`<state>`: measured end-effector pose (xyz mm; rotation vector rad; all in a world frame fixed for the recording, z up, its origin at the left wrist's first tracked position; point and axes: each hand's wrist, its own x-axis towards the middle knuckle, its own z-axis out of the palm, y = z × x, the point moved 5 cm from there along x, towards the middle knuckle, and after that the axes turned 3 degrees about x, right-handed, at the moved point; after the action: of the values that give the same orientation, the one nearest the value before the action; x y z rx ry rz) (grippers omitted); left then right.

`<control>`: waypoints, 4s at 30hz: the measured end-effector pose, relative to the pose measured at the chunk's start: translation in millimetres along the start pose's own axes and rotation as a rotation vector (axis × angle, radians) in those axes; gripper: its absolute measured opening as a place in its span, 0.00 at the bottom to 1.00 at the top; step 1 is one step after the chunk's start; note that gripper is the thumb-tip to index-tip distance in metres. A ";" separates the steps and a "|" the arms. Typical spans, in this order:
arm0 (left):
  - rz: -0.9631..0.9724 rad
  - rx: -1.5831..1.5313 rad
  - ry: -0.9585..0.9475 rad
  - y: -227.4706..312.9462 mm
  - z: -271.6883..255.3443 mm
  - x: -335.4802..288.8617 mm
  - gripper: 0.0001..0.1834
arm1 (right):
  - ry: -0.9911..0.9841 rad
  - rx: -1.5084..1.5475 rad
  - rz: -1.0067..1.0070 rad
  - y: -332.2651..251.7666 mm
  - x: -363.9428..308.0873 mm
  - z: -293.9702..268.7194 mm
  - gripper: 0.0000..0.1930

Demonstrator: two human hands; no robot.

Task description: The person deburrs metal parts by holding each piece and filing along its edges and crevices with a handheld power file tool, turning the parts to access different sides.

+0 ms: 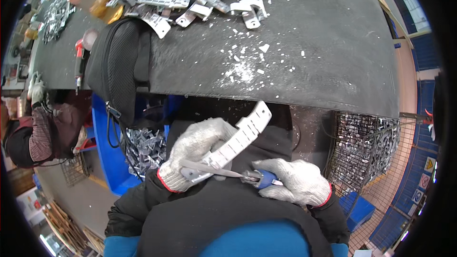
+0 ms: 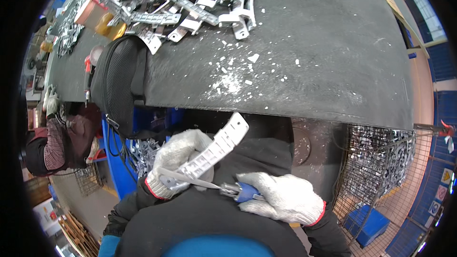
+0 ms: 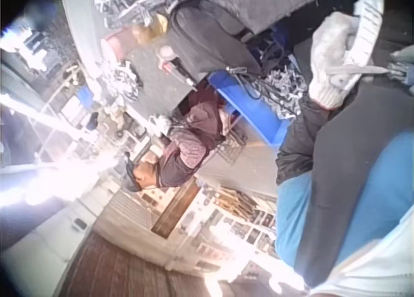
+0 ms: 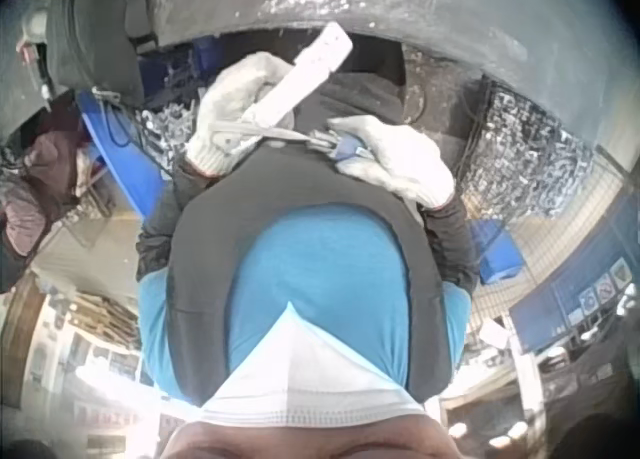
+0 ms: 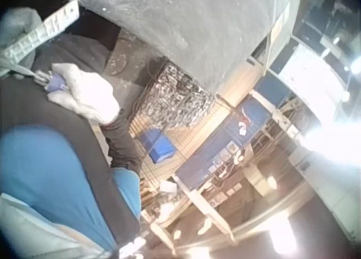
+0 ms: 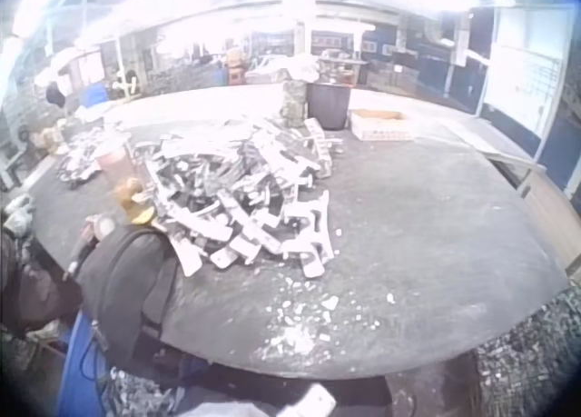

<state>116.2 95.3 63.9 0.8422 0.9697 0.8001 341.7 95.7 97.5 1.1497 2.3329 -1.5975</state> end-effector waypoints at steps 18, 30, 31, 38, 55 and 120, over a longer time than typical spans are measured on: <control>-0.450 -0.774 -0.032 -19.6 -10.6 -0.3 0.18 | -0.007 0.463 0.027 40.3 1.5 14.9 0.34; -0.261 -0.057 0.086 5.7 -0.7 -4.3 0.11 | -0.161 0.342 -0.012 34.0 1.9 25.0 0.27; 0.385 0.591 0.024 24.9 -0.1 3.1 0.12 | -0.145 0.340 -0.026 30.4 0.6 25.7 0.30; 0.641 0.901 0.362 46.5 10.2 1.9 0.18 | -0.015 0.296 -0.068 25.0 -3.2 26.0 0.34; -0.107 0.135 0.093 25.5 -6.2 -11.4 0.12 | -0.045 0.242 0.001 24.1 -12.1 24.8 0.35; 0.669 1.223 0.726 70.7 -22.8 -10.6 0.13 | 0.436 -0.325 0.060 -27.9 -36.5 -32.1 0.39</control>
<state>78.0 123.0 122.4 2.0823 1.9277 1.0902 360.8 98.5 150.1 1.5870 2.6452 -0.9663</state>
